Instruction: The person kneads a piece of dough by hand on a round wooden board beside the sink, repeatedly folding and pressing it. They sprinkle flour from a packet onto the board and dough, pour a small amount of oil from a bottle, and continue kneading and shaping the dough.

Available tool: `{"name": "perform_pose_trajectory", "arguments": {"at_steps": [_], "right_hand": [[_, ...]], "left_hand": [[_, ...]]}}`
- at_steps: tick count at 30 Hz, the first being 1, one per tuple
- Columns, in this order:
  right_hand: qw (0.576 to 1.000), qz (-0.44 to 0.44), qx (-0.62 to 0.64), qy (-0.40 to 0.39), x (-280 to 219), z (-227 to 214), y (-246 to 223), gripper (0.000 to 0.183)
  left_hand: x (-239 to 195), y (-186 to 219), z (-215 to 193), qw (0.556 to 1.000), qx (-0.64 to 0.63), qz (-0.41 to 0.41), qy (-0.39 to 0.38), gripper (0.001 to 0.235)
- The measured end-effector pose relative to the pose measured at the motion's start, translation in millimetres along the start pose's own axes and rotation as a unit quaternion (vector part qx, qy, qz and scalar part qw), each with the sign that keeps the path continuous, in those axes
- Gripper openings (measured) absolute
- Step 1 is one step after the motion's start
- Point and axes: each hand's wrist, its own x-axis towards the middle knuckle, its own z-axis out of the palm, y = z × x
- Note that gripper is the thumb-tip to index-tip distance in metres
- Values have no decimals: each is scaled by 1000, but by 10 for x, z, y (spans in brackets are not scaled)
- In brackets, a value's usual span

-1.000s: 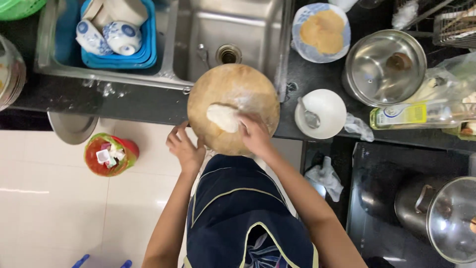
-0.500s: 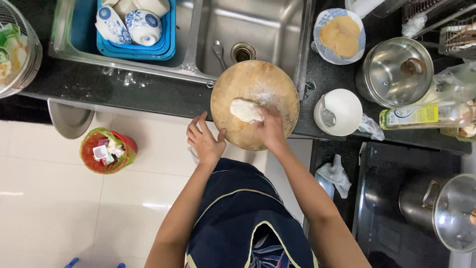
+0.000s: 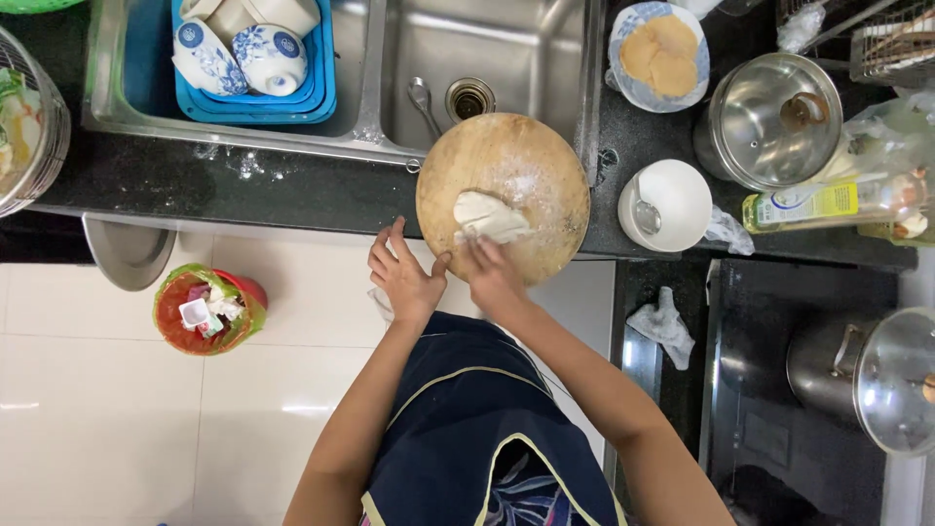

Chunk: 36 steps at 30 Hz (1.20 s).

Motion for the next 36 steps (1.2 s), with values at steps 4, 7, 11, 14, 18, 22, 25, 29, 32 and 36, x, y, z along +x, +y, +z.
{"name": "perform_pose_trajectory", "arguments": {"at_steps": [4,7,11,14,18,22,25,29,32,36], "right_hand": [[998,-59,-26,9,77,-211,-131,62],[992,80,95,-18,193,-546,60,51],[985,175,9,-4,579,-918,-34,42],[984,144,-95,-50,876,-928,-37,37],[988,144,-35,-32,899,-381,213,55],[989,96,-94,-59,749,-288,74,57],[978,100,-58,-173,510,-340,220,52],[989,-80,-44,-117,193,-548,311,55],[970,-155,-63,-174,64,-787,321,59],[993,-80,76,40,221,-890,333,35]], "left_hand": [[25,21,-60,1000,3,-9,-17,103],[53,24,-74,1000,-10,-10,-18,104],[33,28,-88,1000,-4,-1,-16,104],[58,49,-108,1000,-2,-13,-29,104],[44,61,-122,999,6,-27,-31,105],[44,55,-119,999,7,-37,-37,105],[27,57,-111,999,6,-42,-31,104],[51,66,-103,999,9,-44,-31,105],[67,65,-108,999,11,-45,-21,106],[24,35,-70,999,12,-42,-22,106]]}}
